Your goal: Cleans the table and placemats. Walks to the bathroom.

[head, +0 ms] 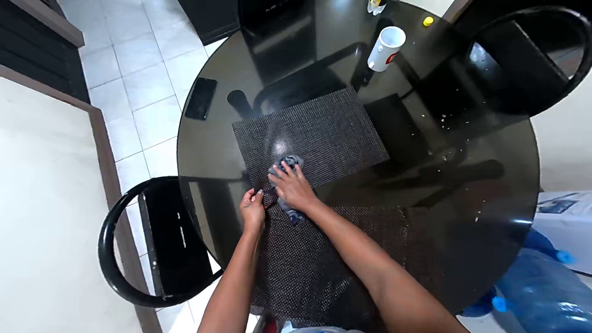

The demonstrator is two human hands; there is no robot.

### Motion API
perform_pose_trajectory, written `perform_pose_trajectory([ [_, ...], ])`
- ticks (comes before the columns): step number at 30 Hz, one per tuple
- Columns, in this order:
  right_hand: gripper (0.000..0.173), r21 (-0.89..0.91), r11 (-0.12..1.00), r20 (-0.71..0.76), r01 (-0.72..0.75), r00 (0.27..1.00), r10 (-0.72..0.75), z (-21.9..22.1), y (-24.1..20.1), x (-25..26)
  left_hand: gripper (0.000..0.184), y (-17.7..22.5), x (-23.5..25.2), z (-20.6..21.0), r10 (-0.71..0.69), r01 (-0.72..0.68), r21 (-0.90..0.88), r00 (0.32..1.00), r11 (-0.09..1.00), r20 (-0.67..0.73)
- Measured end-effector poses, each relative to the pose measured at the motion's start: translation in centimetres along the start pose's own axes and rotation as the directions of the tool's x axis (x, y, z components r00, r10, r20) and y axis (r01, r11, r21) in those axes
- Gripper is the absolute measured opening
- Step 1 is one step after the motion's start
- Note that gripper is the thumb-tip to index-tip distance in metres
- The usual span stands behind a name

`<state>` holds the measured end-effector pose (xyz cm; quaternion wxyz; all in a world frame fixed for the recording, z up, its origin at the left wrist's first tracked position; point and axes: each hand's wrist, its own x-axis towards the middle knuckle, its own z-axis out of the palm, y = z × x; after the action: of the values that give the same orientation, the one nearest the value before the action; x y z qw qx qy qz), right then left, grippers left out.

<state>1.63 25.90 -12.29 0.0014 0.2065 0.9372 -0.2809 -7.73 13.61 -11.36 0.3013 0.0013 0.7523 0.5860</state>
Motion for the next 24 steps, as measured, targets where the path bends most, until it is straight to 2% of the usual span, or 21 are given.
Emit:
perform_pose_trajectory([
  [4,0.048,-0.009,0.983,-0.201,-0.185,0.963,0.179,-3.3,8.0,-4.0,0.023,-0.1,-0.3,0.3,-0.023,0.021,-0.031,0.999,0.999,-0.041],
  [6,0.048,-0.028,0.947,-0.294,-0.319,0.909,0.297,-5.8,13.8,-6.2,0.023,-0.1,-0.3,0.1,-0.018,0.017,-0.04,0.999,0.999,-0.037],
  [9,0.046,0.01,0.897,-0.363,-0.441,0.835,0.414,-10.3,21.7,-9.1,0.022,-0.3,-0.4,0.2,0.016,-0.017,-0.025,0.999,1.0,-0.038],
  [12,0.041,0.013,0.834,-0.47,-0.552,0.733,0.492,-15.0,25.6,-9.6,0.027,-0.6,-0.4,0.0,0.029,-0.029,0.027,1.0,0.999,-0.002],
  [14,0.044,0.074,0.821,-0.526,-0.567,0.677,0.515,-16.7,23.6,-7.1,0.027,-0.7,-0.2,0.0,0.029,-0.029,0.015,1.0,0.999,-0.011],
  [15,0.045,0.103,0.85,-0.55,-0.516,0.683,0.481,-16.9,20.9,-5.3,0.026,-0.7,-0.3,0.1,0.031,-0.031,0.004,0.999,1.0,-0.025],
  [18,0.051,0.105,0.966,-0.528,-0.234,0.811,0.254,-12.8,8.6,0.3,0.024,-0.7,-0.1,0.4,0.046,-0.045,0.022,0.997,0.999,-0.058],
  [20,0.047,0.079,0.997,-0.371,0.016,0.928,0.014,-6.6,0.7,3.2,0.022,-0.8,-0.3,0.3,0.066,-0.06,0.086,0.996,0.994,-0.064],
  [21,0.048,0.091,0.987,-0.219,0.131,0.97,-0.108,-3.3,-2.0,4.3,0.02,-0.7,-0.5,0.3,0.094,-0.083,0.14,0.993,0.987,-0.078],
  [22,0.049,0.136,0.968,-0.036,0.21,0.978,-0.207,-0.9,-3.5,5.3,0.017,-0.5,-0.7,0.4,0.128,-0.105,0.2,0.986,0.974,-0.103],
  [23,0.048,0.161,0.951,0.095,0.264,0.955,-0.281,0.2,-4.0,6.2,0.017,-0.4,-0.8,0.4,0.151,-0.121,0.231,0.982,0.965,-0.117],
  [24,0.046,0.161,0.936,0.149,0.313,0.93,-0.337,0.4,-3.7,6.8,0.017,-0.5,-0.7,0.3,0.161,-0.13,0.24,0.98,0.962,-0.116],
])
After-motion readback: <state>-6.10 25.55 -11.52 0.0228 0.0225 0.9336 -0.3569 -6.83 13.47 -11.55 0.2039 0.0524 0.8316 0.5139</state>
